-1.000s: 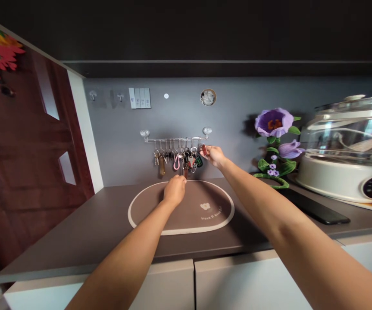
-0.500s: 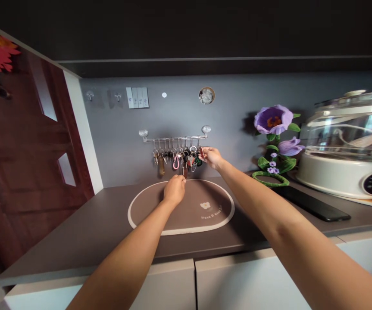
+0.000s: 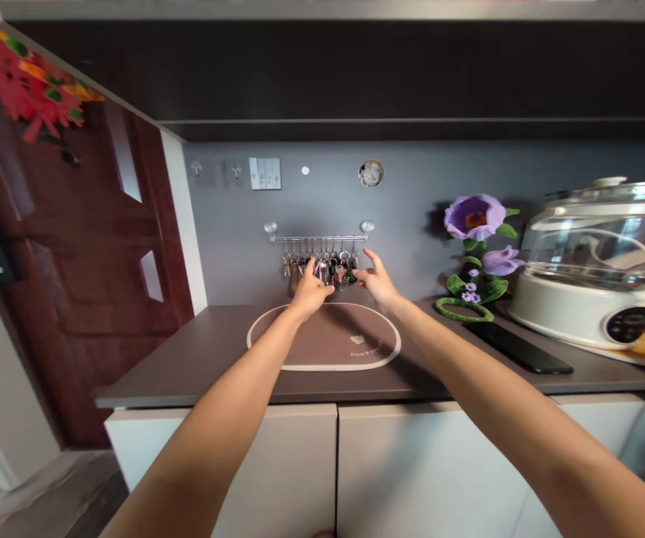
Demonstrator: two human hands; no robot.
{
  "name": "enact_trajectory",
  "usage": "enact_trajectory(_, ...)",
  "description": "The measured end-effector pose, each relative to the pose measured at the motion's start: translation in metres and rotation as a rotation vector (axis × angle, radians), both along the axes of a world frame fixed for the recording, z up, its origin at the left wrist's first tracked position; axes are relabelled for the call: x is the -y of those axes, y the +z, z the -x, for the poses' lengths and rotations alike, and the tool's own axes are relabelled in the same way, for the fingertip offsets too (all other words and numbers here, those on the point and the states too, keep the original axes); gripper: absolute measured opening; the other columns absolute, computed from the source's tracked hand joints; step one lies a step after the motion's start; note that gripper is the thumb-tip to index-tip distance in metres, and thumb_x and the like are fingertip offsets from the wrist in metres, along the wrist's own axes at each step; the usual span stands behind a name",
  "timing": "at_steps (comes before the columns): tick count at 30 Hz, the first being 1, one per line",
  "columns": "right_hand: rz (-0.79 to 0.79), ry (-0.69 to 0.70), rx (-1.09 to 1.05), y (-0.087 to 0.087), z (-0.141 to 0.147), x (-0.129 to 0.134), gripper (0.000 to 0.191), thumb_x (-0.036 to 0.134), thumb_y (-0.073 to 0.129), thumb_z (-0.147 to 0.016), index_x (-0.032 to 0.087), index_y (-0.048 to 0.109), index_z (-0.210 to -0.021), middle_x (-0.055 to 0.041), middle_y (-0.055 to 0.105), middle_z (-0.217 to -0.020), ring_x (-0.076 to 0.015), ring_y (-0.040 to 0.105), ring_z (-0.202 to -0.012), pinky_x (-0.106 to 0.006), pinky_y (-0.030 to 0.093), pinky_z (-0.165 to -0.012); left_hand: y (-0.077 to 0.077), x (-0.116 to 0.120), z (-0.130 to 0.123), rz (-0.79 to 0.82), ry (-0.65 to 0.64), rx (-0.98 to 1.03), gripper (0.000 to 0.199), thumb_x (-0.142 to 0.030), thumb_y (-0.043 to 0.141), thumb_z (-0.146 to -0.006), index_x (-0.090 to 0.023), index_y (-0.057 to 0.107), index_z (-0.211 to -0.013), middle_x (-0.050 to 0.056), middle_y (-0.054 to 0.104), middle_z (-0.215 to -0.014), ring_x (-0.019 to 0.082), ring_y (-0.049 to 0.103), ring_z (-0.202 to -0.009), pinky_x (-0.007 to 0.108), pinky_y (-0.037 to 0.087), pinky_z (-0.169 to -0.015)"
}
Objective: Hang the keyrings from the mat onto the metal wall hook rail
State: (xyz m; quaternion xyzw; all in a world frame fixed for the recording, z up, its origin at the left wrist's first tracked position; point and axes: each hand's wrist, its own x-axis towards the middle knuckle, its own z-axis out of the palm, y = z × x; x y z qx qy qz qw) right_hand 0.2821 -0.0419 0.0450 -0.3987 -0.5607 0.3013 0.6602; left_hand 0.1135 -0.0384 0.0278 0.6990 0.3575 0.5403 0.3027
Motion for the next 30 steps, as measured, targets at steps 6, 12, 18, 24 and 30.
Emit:
enact_trajectory(6, -0.183, 0.24, 0.089, -0.01, 0.031, 0.079, 0.097, 0.017, 0.062, -0.064, 0.031, 0.001, -0.138, 0.0075, 0.049, -0.062, -0.0085, 0.045, -0.055, -0.025, 0.043, -0.063, 0.011, 0.064, 0.052, -0.277, -0.192, -0.153, 0.099, -0.016, 0.057, -0.067, -0.02, -0.014, -0.136, -0.007, 0.048, -0.065, 0.007, 0.046, -0.061, 0.022, 0.039, -0.071)
enact_trajectory(12, -0.084, 0.274, 0.174, -0.052, 0.045, 0.121, 0.093, 0.021, 0.059, -0.068, 0.03, -0.002, -0.138, 0.0074, 0.047, -0.063, -0.0086, 0.045, -0.054, -0.023, 0.04, -0.054, -0.039, 0.101, 0.087, -0.224, -0.158, -0.168, 0.099, -0.019, 0.055, -0.071, -0.02, -0.021, -0.134, -0.008, 0.047, -0.067, 0.007, 0.047, -0.064, 0.023, 0.038, -0.076)
enact_trajectory(18, -0.077, 0.277, 0.217, -0.055, 0.049, 0.133, 0.088, 0.024, 0.057, -0.072, 0.03, -0.001, -0.138, 0.0066, 0.047, -0.065, -0.0082, 0.049, -0.057, -0.024, 0.044, -0.061, -0.052, 0.106, 0.094, -0.124, -0.197, -0.131, 0.101, -0.018, 0.057, -0.069, -0.021, -0.021, -0.134, -0.008, 0.047, -0.065, 0.006, 0.045, -0.06, 0.022, 0.039, -0.072)
enact_trajectory(24, -0.038, 0.239, 0.388, -0.049, 0.028, 0.111, 0.076, 0.032, 0.055, -0.075, 0.032, 0.012, -0.137, 0.0027, 0.054, -0.074, -0.0105, 0.051, -0.063, -0.025, 0.046, -0.059, -0.042, 0.079, 0.102, 0.022, -0.109, -0.016, 0.098, -0.029, 0.063, -0.069, -0.025, -0.008, -0.137, -0.001, 0.056, -0.082, 0.009, 0.052, -0.073, 0.026, 0.041, -0.074)
enact_trajectory(30, 0.074, -0.05, 0.411, -0.025, -0.017, 0.037, 0.056, 0.043, 0.06, -0.07, 0.02, 0.047, -0.119, -0.0093, 0.057, -0.109, -0.0205, 0.054, -0.098, -0.037, 0.041, -0.09, -0.02, 0.005, 0.103, 0.215, 0.071, 0.047, 0.09, -0.036, 0.069, -0.063, -0.021, 0.02, -0.136, 0.013, 0.039, -0.132, 0.024, 0.04, -0.116, 0.032, 0.038, -0.088)
